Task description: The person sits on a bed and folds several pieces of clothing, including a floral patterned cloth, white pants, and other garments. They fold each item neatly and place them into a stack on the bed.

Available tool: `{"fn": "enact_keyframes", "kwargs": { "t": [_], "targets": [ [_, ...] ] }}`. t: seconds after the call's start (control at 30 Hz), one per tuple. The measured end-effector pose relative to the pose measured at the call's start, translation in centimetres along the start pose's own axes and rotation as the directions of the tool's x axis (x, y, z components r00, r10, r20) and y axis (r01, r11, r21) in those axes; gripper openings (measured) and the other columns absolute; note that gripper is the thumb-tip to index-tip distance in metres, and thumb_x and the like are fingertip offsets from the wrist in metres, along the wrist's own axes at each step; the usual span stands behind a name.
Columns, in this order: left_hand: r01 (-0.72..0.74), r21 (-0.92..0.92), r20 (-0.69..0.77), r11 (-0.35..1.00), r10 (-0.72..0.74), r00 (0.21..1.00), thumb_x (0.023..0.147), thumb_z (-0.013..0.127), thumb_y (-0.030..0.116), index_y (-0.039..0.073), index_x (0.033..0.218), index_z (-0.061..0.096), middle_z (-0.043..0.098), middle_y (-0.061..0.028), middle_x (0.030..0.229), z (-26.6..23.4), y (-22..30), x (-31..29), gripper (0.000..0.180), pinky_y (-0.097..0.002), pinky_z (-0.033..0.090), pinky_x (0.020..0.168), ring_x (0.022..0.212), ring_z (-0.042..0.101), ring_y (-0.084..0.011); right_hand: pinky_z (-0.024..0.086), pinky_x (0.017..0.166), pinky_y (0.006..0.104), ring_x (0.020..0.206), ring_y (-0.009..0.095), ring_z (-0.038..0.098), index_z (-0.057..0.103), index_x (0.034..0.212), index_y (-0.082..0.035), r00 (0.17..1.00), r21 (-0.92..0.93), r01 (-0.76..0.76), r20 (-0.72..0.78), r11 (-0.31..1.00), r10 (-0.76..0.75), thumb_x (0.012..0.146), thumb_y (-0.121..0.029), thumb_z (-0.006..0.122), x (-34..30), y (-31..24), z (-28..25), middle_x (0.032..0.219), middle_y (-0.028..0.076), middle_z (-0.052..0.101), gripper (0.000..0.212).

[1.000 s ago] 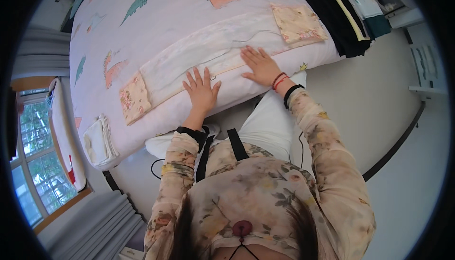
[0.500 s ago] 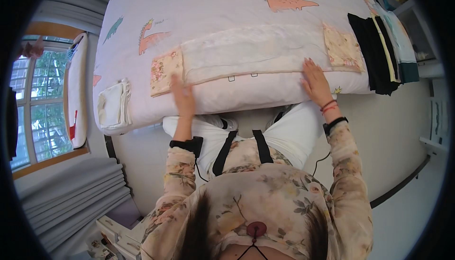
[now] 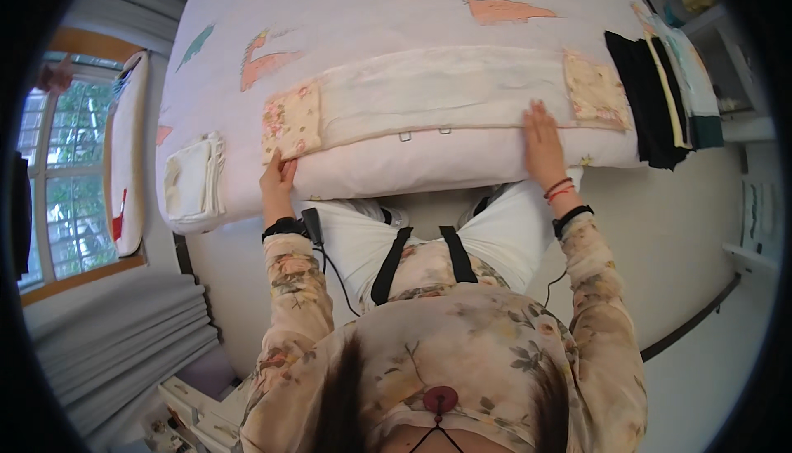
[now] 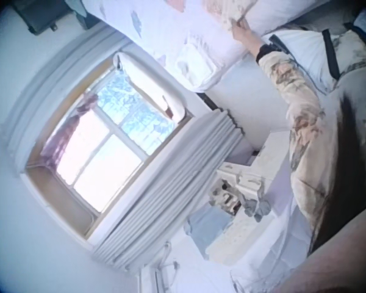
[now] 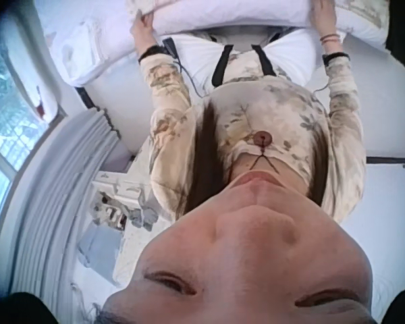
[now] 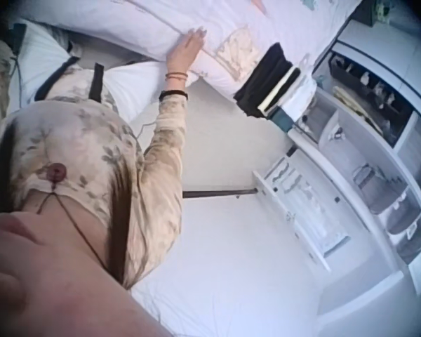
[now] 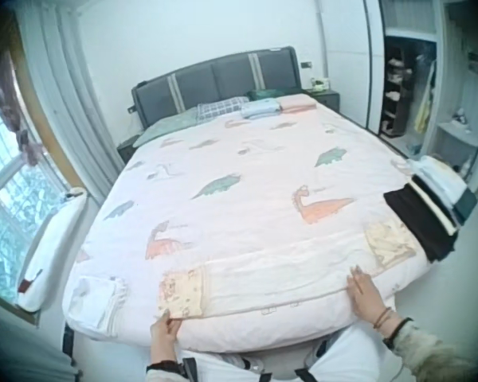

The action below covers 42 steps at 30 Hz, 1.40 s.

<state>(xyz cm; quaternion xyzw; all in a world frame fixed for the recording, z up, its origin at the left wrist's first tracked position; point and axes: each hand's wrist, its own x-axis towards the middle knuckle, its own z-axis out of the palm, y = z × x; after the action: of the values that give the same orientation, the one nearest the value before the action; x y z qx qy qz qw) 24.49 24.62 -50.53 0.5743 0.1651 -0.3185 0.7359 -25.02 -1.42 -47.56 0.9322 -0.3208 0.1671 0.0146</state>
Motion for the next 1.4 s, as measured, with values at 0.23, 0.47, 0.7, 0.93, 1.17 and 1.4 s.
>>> {"fn": "enact_keyframes", "kwargs": {
  "t": [0.23,0.47,0.7,0.93,1.17,1.4],
  "targets": [
    [-0.057,0.128,-0.024,0.990,0.060,0.998,0.082,0.066,0.004,-0.001,0.102,0.054,0.063,-0.0118,0.090,-1.0,0.1,-1.0,0.024,-0.0331,0.059,0.067,0.075,0.066,-0.0241,0.025,0.108,0.0458,0.134,0.033,0.028,0.038,0.130,0.004,0.972,0.281,0.184,0.093,0.942,-0.217,0.072,0.001,0.051,3.6,-9.4,-0.9,0.142,0.020,0.031,0.059],
    [-0.169,0.070,-0.077,0.983,0.174,0.982,0.081,0.065,0.001,0.000,0.093,0.055,0.062,-0.0092,0.081,-0.5,-1.7,-1.6,0.016,-0.0290,0.059,0.059,0.063,0.063,-0.0160,0.023,0.110,0.0427,0.135,0.029,0.028,0.040,0.128,0.005,0.894,0.362,0.403,0.040,0.841,-0.446,0.082,-0.007,0.044,9.4,-21.9,3.7,0.143,0.018,0.031,0.048],
    [-0.237,0.066,-0.144,0.969,0.245,0.959,0.081,0.066,0.004,0.000,0.097,0.056,0.062,-0.0078,0.081,-3.2,-4.2,-6.0,0.019,-0.0274,0.055,0.054,0.061,0.061,-0.0146,0.021,0.110,0.0417,0.136,0.025,0.025,0.039,0.132,0.001,0.758,0.279,0.637,-0.053,0.719,-0.650,0.086,-0.016,0.042,12.4,-30.7,4.7,0.144,0.014,0.031,0.049],
    [-0.507,0.745,-0.185,0.434,0.864,0.469,0.078,0.071,0.016,-0.006,0.105,0.050,0.058,-0.0138,0.093,-4.3,0.1,-3.9,0.041,-0.0286,0.051,0.058,0.076,0.058,-0.0185,0.021,0.111,0.0414,0.135,0.027,0.027,0.045,0.127,0.001,0.746,0.171,0.657,-0.006,0.734,-0.666,0.085,-0.018,0.044,13.8,-32.6,6.9,0.140,0.015,0.037,0.046],
    [-0.247,0.764,0.087,0.596,0.283,0.955,0.076,0.073,0.028,-0.004,0.098,0.056,0.060,-0.0085,0.080,0.5,9.2,5.9,0.042,-0.0244,0.047,0.058,0.065,0.058,-0.0155,0.022,0.110,0.0418,0.133,0.029,0.029,0.050,0.121,0.004,0.722,0.137,0.683,0.014,0.717,-0.691,0.083,-0.017,0.046,14.0,-32.8,6.6,0.132,0.018,0.046,0.044],
    [-0.087,0.680,0.246,0.728,-0.116,0.962,0.075,0.074,0.036,0.003,0.088,0.061,0.060,-0.0008,0.071,3.8,9.7,7.9,0.037,-0.0219,0.044,0.052,0.059,0.055,-0.0094,0.023,0.109,0.0451,0.128,0.031,0.036,0.053,0.117,0.005,0.774,0.140,0.622,0.038,0.771,-0.631,0.081,-0.018,0.048,14.5,-32.1,6.3,0.129,0.020,0.049,0.043]
  ]
}}
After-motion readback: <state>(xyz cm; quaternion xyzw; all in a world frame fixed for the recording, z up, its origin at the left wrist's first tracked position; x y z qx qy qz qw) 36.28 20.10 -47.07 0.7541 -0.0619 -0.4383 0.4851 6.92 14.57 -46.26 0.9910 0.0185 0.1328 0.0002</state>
